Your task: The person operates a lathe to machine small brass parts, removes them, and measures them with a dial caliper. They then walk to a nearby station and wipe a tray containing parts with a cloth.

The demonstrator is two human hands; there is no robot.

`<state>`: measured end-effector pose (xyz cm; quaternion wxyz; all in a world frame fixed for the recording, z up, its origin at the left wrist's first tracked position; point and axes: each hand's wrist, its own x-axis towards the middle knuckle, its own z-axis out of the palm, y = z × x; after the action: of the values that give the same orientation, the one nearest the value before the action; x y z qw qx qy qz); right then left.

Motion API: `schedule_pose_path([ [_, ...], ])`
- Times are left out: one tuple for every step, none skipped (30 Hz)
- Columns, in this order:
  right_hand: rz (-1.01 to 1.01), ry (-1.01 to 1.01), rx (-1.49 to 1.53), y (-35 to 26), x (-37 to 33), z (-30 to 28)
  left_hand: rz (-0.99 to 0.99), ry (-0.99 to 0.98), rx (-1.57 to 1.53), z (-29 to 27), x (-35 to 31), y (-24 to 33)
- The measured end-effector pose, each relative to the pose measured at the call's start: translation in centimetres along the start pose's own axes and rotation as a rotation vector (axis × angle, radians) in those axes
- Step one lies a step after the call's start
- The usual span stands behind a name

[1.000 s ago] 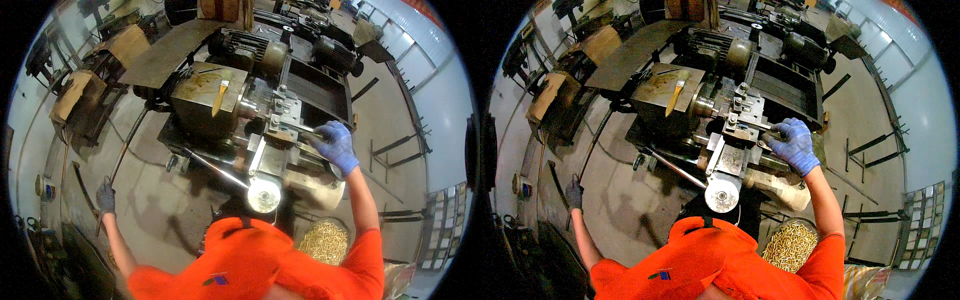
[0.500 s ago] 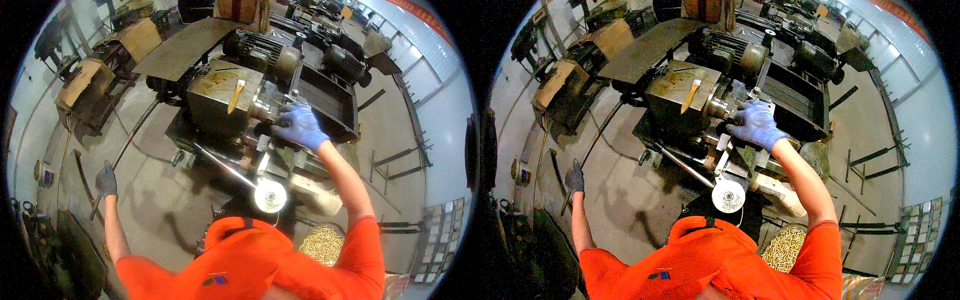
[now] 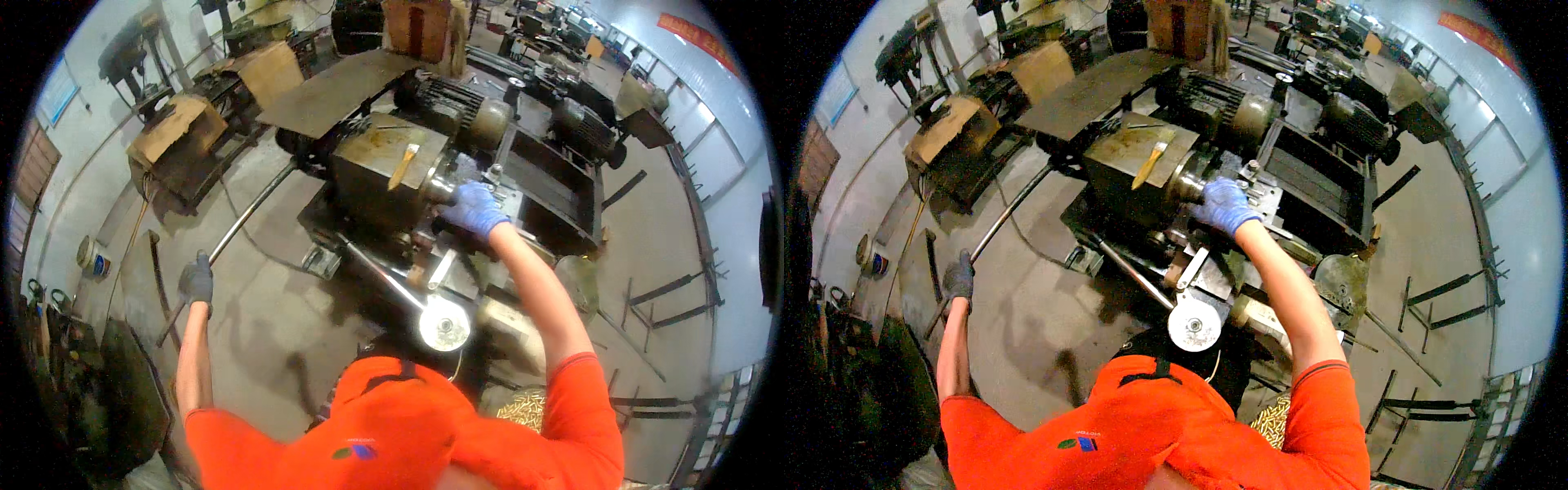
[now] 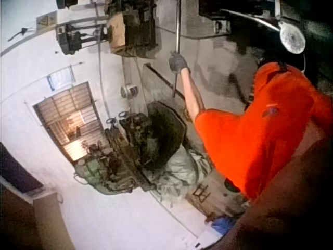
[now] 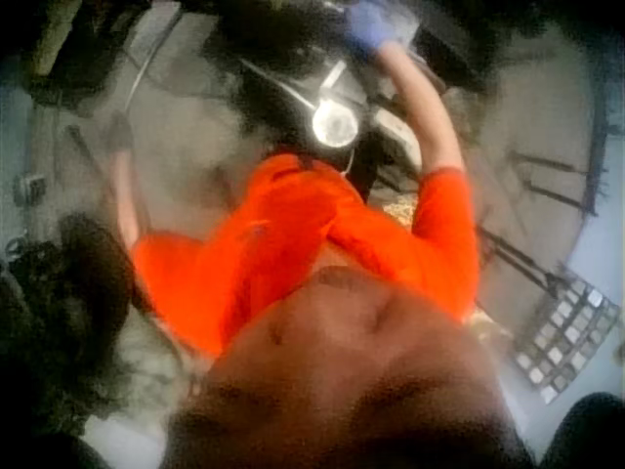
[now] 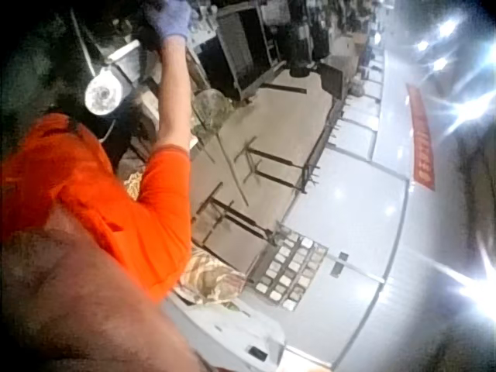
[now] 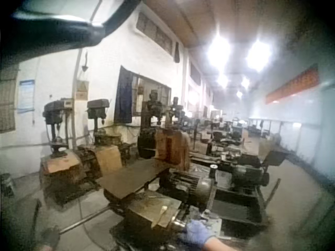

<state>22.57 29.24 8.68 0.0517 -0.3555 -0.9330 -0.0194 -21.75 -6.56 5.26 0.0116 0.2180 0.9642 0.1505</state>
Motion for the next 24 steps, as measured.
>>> schedule_pose_path([
  [0.040,-0.017,0.014,-1.5,0.0,-1.4,-0.032,0.025,-0.005,-0.8,-1.6,-0.7],
  [0.018,0.032,0.005,-1.3,0.1,-1.2,-0.042,0.044,-0.047,-0.1,-2.9,-0.3],
  [-0.004,0.060,-0.002,-0.9,-0.3,-0.5,-0.046,0.038,-0.034,1.5,-5.0,0.3],
  [0.051,-0.002,-0.007,-0.9,-0.2,-0.7,0.032,0.119,0.017,3.9,-10.3,2.2],
  [0.110,-0.062,-0.020,-0.9,-0.3,-1.4,0.113,0.198,0.061,5.7,-14.3,3.7],
  [0.094,-0.034,-0.014,-0.8,-0.8,-1.6,0.089,0.139,0.016,5.3,-14.3,4.2],
  [0.085,-0.024,0.016,-0.9,-0.8,-1.6,0.061,0.095,-0.014,3.7,-13.8,4.7],
  [0.074,-0.009,0.029,-0.8,-0.7,-2.1,0.075,0.025,-0.055,3.0,-13.2,4.9],
  [0.063,-0.003,0.063,-1.2,-0.9,-2.2,0.089,-0.047,-0.074,2.0,-12.6,4.3],
  [0.059,0.018,0.041,-2.0,-1.0,-3.0,0.108,-0.108,-0.096,1.4,-11.7,3.7],
  [0.062,-0.016,0.002,-2.0,-1.0,-2.7,0.128,-0.205,-0.125,1.3,-11.0,2.9],
  [0.069,-0.043,-0.040,-1.8,-0.9,-2.8,0.155,-0.299,-0.158,0.9,-10.1,2.5],
  [0.077,-0.071,-0.083,-1.8,-0.8,-3.0,0.182,-0.393,-0.192,0.7,-9.4,2.5],
  [0.101,-0.030,-0.103,-1.9,-1.4,-3.2,0.298,-0.450,-0.167,0.2,-8.7,2.6],
  [0.117,-0.004,-0.066,-1.8,-1.5,-3.4,0.398,-0.371,-0.185,-0.1,-7.7,3.1],
  [0.133,0.019,-0.035,-1.3,-1.6,-3.6,0.496,-0.295,-0.208,-0.1,-6.6,3.7],
  [0.150,0.040,-0.005,-0.8,-1.8,-3.9,0.595,-0.219,-0.230,-0.2,-5.2,4.4],
  [0.103,0.067,-0.006,-0.9,-2.1,-5.2,0.491,-0.306,-0.338,0.5,-2.8,4.9],
  [0.005,0.289,0.039,-0.4,-2.6,-5.0,0.387,-0.391,-0.444,1.4,-0.1,5.6],
  [-0.009,0.345,0.092,-0.8,-3.0,-5.6,0.444,-0.283,-0.418,1.7,1.8,6.9],
  [-0.021,0.401,0.146,-1.3,-3.7,-6.5,0.502,-0.177,-0.390,1.9,3.6,8.4],
  [0.003,0.416,0.112,-1.6,-4.6,-7.2,0.453,-0.202,-0.481,2.1,5.5,10.2],
  [-0.048,0.462,0.128,-1.3,-5.5,-7.4,0.405,-0.229,-0.571,2.2,7.4,12.0],
  [0.025,0.417,0.192,-2.1,-6.3,-8.0,0.513,-0.118,-0.536,3.0,9.6,12.8],
])
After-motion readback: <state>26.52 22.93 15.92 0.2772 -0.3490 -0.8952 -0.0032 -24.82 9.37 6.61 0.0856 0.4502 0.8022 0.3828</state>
